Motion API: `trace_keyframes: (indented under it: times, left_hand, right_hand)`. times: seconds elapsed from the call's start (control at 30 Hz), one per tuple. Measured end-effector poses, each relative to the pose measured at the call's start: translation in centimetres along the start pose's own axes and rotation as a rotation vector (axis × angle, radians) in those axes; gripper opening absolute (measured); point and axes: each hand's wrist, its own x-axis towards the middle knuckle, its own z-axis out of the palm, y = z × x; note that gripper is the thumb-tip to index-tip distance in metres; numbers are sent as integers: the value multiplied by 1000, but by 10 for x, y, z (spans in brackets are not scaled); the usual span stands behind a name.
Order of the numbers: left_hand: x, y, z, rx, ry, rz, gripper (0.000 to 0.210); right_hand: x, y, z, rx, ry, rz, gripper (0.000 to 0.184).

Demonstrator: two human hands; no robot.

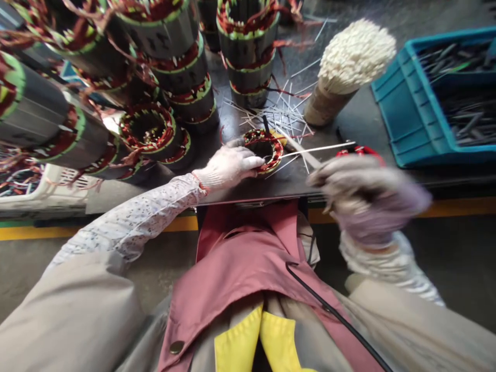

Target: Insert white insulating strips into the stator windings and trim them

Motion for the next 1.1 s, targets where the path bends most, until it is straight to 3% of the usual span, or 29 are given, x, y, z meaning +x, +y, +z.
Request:
trace_keyframes:
  times: [0.03,0.13,0.23,0.33,0.53,0.63,0.77,0.9,1.0,1.1]
  left_hand:
    - [2,2,2,-15,8,-17,28]
    - [7,9,4,-57,15,-54,33]
    - [8,11,3,-67,34,-88,51]
    - [9,8,2,-78,49,-79,51]
    - [7,3,9,-141,110,-82,47]
    - [3,9,15,-279,264,-168,47]
    - [-3,18,21,-486,461,-288,41]
    - [-1,17,26,-389,481,-136,17]
    - [1,12,30,-321,491,-71,21]
    - [1,10,31,-289,468,-53,22]
  right_hand:
    - [-25,2,6,60,-60,24,3]
    - [-79,15,16,156,-126,113,23]
    - [-103,25,18,102,-106,119,29]
    - [-109,29,20,49,-105,125,28]
    - [-93,44,44,-7,-59,135,12]
    - [-70,63,67,44,22,105,7]
    - [-41,74,82,107,121,200,16]
    - [-36,56,75,-41,78,115,6]
    - [-33,45,72,-221,25,-7,6]
    - [-22,51,74,-381,27,-55,11]
